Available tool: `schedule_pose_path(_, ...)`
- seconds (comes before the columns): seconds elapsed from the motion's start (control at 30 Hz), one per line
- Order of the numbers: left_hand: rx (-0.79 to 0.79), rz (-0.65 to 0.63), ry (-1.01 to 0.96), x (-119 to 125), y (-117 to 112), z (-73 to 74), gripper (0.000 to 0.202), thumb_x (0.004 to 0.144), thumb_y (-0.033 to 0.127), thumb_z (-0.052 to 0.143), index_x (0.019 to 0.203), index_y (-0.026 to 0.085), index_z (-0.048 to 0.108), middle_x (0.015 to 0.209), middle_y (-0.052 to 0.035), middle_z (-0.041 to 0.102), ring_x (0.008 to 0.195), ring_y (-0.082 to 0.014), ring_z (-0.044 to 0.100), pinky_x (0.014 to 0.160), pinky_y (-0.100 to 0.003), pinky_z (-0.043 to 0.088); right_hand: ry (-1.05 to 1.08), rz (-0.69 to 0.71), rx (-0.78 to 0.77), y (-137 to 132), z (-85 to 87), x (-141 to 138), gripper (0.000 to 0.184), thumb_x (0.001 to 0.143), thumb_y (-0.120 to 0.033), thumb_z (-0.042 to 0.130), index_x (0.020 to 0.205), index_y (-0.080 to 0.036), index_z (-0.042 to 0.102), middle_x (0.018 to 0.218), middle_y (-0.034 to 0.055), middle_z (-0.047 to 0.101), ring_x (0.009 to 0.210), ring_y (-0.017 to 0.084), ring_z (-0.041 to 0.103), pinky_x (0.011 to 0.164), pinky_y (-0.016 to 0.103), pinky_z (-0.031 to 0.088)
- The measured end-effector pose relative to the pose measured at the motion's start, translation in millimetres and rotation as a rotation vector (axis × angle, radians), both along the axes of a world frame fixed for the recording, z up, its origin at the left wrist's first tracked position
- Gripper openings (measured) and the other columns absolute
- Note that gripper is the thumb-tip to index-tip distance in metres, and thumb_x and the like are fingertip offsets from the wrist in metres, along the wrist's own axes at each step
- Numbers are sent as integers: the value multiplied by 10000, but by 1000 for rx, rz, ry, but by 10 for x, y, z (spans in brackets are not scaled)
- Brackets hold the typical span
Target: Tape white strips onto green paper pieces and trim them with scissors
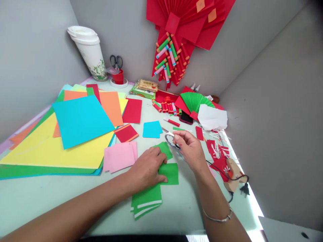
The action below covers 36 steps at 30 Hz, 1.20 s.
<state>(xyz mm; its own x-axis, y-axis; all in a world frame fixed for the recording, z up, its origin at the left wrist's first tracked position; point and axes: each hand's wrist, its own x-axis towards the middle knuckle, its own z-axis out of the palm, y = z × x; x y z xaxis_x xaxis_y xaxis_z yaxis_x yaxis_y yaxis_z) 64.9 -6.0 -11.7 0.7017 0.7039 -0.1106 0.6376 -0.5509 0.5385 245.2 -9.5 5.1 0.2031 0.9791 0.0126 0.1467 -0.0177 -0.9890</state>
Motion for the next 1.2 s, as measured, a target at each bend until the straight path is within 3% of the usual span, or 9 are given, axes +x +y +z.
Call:
schedule_pose_path(0.23, -88, 16, 3, 13, 14, 54, 339, 683, 359, 851, 880, 186, 637, 970, -58, 596, 974, -276, 552, 816, -373, 451, 32, 18, -31, 20, -3, 26, 239, 862, -391, 660, 1006, -204, 699, 782, -2, 677, 738, 154, 617, 718, 290, 464)
schedule_pose_path(0.43, -160, 71, -45, 23, -25, 26, 317, 758, 232, 741, 1053, 199, 632, 966, -54, 639, 980, -270, 573, 840, -376, 444, 67, 27, -20, 10, 14, 30, 226, 879, -387, 654, 1009, -207, 695, 794, 1, 683, 758, 154, 616, 742, 293, 467)
schedule_pose_path(0.6, -469, 218, -328, -26, 41, 168, 292, 772, 251, 696, 1044, 217, 598, 843, 11, 618, 803, -184, 586, 730, -291, 454, 81, 27, -8, -25, 59, 39, 219, 896, -390, 654, 1022, -216, 700, 810, 1, 679, 774, 154, 617, 756, 290, 465)
schedule_pose_path(0.67, -535, 265, -484, -94, 100, 280, 225, 770, 291, 712, 956, 208, 615, 876, 8, 631, 863, -180, 588, 791, -286, 453, 92, 34, 1, -39, 53, 44, 219, 924, -395, 621, 1043, -229, 699, 824, 0, 677, 800, 156, 620, 786, 295, 462)
schedule_pose_path(0.73, -611, 293, -584, -183, 159, 371, 201, 785, 366, 707, 866, 201, 625, 828, 13, 625, 796, -166, 579, 739, -274, 449, 108, 61, 12, -51, 35, 41, 221, 950, -395, 583, 1066, -243, 695, 834, -2, 681, 826, 157, 628, 819, 304, 462)
schedule_pose_path(0.87, -837, 318, -712, -340, 242, 416, 231, 792, 396, 729, 880, 199, 649, 794, 21, 649, 734, -146, 595, 698, -251, 458, 121, 169, 19, -81, 21, -1, 200, 953, -368, 588, 1079, -256, 694, 854, -1, 703, 850, 159, 647, 835, 308, 477)
schedule_pose_path(1.07, -855, 419, -812, -395, 298, 364, 364, 755, 413, 786, 1008, 220, 608, 950, -11, 685, 772, -165, 633, 670, -259, 480, 100, 308, 29, -139, 79, -107, 157, 913, -286, 647, 1057, -262, 706, 983, 11, 730, 887, 153, 667, 782, 277, 511)
schedule_pose_path(1.2, -809, 414, -808, -385, 298, 362, 353, 784, 432, 759, 1016, 226, 590, 901, -3, 674, 756, -159, 622, 675, -265, 482, 32, 318, 63, -146, 98, -150, 168, 902, -261, 655, 1060, -258, 714, 1027, 22, 742, 915, 158, 682, 818, 299, 534)
